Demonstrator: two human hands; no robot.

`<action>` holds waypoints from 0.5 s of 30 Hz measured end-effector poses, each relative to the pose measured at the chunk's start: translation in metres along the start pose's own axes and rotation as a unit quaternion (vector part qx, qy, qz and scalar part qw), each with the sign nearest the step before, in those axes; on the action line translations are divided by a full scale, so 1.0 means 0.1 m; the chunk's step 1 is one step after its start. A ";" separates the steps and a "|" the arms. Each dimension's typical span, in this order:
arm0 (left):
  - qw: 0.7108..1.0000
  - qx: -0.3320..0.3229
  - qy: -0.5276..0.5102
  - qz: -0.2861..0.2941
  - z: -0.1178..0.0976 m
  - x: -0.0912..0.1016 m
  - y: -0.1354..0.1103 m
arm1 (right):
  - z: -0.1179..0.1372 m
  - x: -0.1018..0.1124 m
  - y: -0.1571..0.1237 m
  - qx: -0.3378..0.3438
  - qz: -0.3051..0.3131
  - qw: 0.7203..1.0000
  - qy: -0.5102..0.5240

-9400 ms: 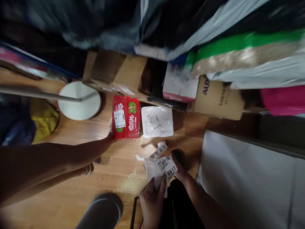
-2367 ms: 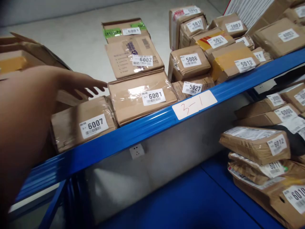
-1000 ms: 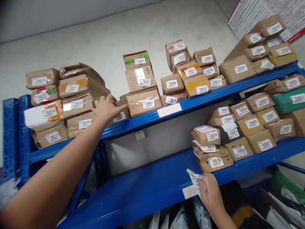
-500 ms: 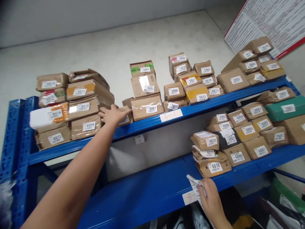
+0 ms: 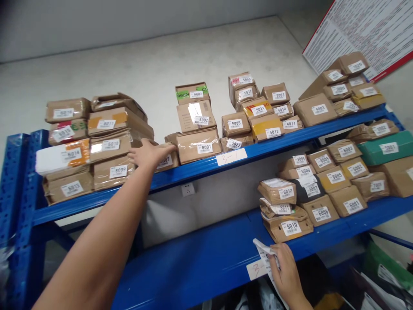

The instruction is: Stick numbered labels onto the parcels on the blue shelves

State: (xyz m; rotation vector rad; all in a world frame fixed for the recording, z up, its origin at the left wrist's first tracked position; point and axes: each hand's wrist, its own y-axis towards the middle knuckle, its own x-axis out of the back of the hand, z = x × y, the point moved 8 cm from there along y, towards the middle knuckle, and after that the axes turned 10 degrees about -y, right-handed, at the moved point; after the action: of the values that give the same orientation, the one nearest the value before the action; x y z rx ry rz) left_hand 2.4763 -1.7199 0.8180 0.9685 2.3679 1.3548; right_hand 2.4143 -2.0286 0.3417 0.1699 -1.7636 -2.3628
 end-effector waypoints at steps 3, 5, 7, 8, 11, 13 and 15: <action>0.999 -0.034 0.019 0.032 -0.04 0.23 -0.05 | 0.02 0.01 0.01 0.012 -0.010 1.000 0.002; 0.990 -0.099 0.070 0.079 -0.07 0.31 -0.08 | 0.04 0.02 0.02 0.021 -0.023 0.999 0.001; 0.957 -0.214 0.142 0.131 -0.13 0.30 -0.14 | 0.06 0.03 0.03 0.028 -0.036 0.999 -0.004; 0.933 -0.279 0.177 0.143 -0.16 0.29 -0.18 | 0.07 0.03 0.04 0.029 -0.040 0.999 -0.006; 0.871 -0.411 0.241 0.117 -0.21 0.34 -0.37 | 0.09 0.05 0.06 0.028 -0.040 0.999 -0.005; 0.865 -0.439 0.233 0.073 -0.23 0.54 -0.56 | 0.10 0.06 0.07 0.025 -0.031 0.999 0.004; 0.876 -0.445 0.184 0.027 -0.20 0.87 -0.85 | 0.10 0.07 0.08 0.017 -0.019 1.000 0.014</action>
State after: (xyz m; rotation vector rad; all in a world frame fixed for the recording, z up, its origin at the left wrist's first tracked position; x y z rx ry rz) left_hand 2.3653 -1.7063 0.7669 0.5126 1.5372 2.4710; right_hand 2.4057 -2.0232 0.3524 0.2415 -1.8053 -2.3450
